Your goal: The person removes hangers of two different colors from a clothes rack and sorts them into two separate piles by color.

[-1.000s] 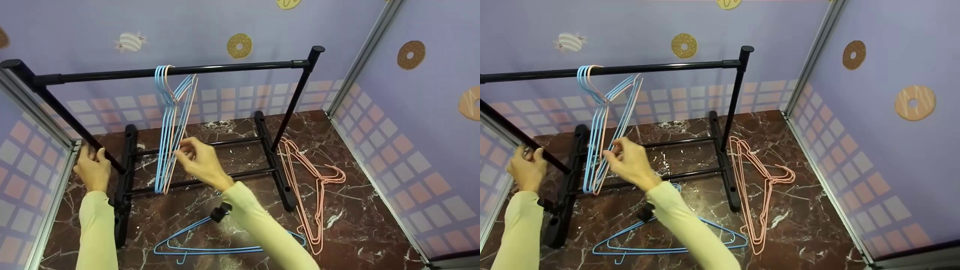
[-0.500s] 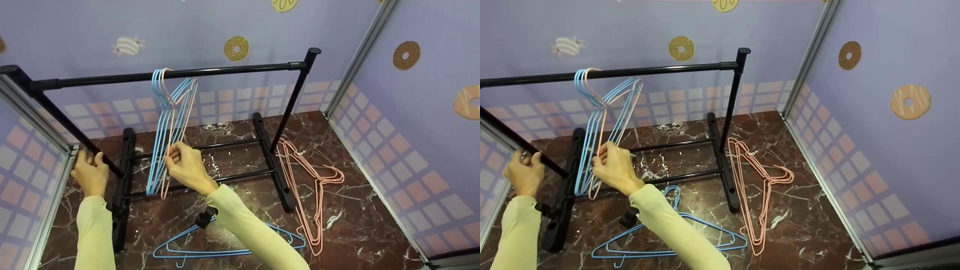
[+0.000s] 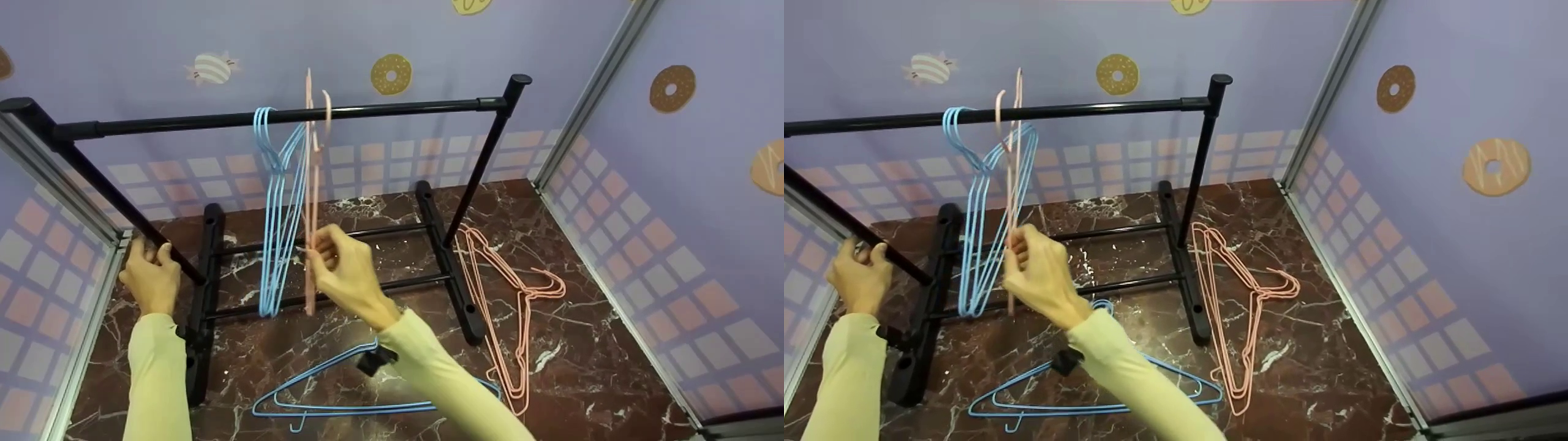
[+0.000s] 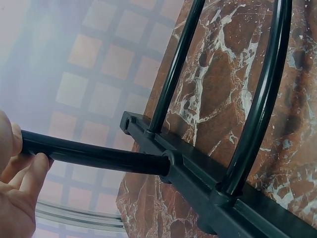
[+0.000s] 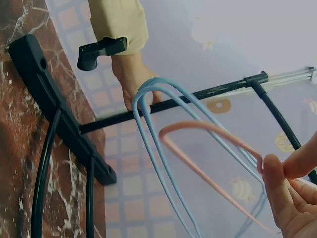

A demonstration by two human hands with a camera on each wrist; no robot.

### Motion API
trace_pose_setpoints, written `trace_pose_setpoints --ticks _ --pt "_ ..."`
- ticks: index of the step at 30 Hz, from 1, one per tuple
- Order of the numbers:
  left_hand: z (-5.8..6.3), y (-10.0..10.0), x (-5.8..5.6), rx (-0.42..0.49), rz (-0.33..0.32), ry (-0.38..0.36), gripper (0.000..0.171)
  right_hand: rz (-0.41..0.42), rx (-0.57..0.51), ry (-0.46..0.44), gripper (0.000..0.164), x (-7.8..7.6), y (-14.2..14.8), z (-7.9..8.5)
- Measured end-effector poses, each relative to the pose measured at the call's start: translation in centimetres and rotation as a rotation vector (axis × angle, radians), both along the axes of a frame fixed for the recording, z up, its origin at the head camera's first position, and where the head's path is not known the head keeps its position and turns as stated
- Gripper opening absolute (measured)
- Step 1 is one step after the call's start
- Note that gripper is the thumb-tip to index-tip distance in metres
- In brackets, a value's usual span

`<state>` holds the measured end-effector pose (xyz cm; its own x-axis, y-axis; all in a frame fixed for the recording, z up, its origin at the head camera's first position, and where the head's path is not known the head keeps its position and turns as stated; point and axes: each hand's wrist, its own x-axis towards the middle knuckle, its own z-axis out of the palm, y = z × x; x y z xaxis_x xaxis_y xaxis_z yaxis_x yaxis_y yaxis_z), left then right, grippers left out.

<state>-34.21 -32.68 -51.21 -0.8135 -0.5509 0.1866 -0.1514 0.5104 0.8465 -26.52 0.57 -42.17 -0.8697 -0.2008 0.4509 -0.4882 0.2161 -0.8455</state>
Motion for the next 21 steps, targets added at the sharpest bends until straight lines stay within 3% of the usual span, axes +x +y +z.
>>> trace_pose_setpoints --ticks 10,21 --pt "-0.2 0.0 0.2 -0.010 0.018 0.039 0.037 -0.139 0.195 0.158 0.011 2.1 6.1 -3.4" --pt "0.2 0.1 -0.2 0.012 0.010 0.007 0.040 -0.274 0.346 0.224 0.023 4.9 12.5 -9.6"
